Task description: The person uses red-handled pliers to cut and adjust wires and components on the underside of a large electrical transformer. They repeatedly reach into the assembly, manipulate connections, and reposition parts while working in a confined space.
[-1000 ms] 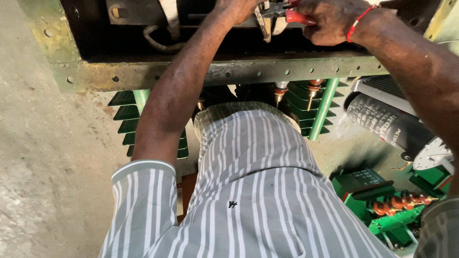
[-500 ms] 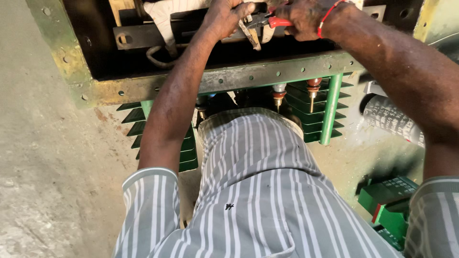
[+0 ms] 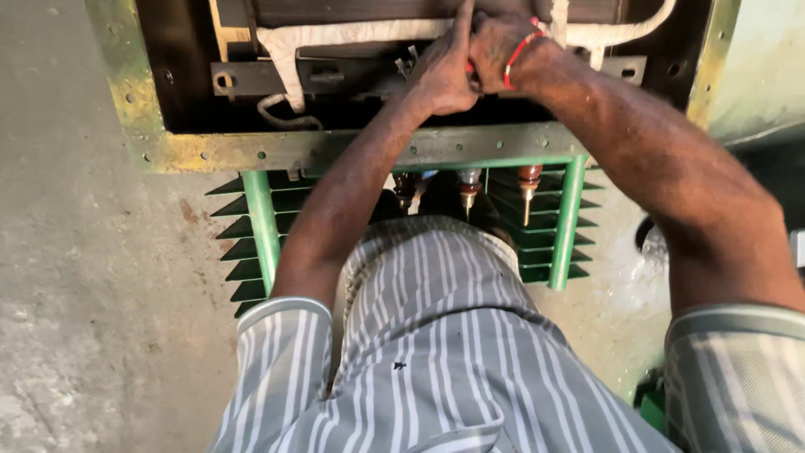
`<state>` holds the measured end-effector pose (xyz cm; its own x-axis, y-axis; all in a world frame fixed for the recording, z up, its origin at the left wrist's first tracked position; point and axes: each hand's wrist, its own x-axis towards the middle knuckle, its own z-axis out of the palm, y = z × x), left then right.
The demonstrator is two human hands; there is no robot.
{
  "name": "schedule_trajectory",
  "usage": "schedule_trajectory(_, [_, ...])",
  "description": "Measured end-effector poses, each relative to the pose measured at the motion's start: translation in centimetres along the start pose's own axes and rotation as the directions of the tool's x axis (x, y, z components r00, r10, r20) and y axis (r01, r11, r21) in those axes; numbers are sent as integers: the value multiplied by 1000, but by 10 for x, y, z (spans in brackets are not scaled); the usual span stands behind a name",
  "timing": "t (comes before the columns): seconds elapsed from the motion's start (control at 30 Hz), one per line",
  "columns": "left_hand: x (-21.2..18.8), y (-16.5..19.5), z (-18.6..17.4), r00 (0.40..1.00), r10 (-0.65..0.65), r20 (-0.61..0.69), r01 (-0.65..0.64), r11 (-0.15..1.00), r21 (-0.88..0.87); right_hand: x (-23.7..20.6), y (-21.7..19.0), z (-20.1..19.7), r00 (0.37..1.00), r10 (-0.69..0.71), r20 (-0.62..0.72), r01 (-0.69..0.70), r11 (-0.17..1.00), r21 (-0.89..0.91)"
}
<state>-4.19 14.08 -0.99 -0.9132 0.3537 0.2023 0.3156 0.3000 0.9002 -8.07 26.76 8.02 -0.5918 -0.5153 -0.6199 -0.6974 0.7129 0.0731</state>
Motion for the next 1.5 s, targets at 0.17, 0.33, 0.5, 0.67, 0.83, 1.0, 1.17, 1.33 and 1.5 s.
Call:
schedule_trajectory(0.17, [15, 8, 15, 946, -324, -16, 322, 935, 149, -4, 13, 13, 985, -55, -166, 76, 989, 124])
schedule_trajectory(0.33, [21, 13, 16, 927, -376, -13, 359, 875, 325, -13, 29, 18, 999, 38, 26, -40, 997, 70])
schedule_trajectory(0.5, [20, 19, 16, 914, -407, -7, 380, 847, 372, -18, 40, 16, 999, -4, -35, 8, 994, 111])
schedule_trajectory(0.67, [15, 22, 17, 925, -377, -51, 374, 877, 301, -15, 39, 14, 966, 55, 251, -92, 986, 139])
schedule_trajectory(0.83, [19, 24, 13, 951, -305, -52, 306, 902, 303, -3, 40, 25, 993, 83, 78, -87, 995, 40])
schedule_trajectory(1.0, [32, 24, 19, 896, -385, 221, 251, 850, 464, 8, 42, 36, 989, 70, 133, -66, 997, -33])
schedule_trajectory(1.17, [32, 14, 28, 902, -425, 74, 378, 863, 336, 14, 44, 40, 989, 58, 135, -51, 997, -57])
schedule_trajectory(1.33, [31, 5, 32, 915, -381, 131, 327, 893, 309, 17, 46, 40, 988, 89, 127, -86, 996, -25])
schedule_trajectory(1.5, [29, 1, 34, 925, -340, 171, 277, 909, 311, 16, 46, 32, 941, 160, 298, -170, 985, 6])
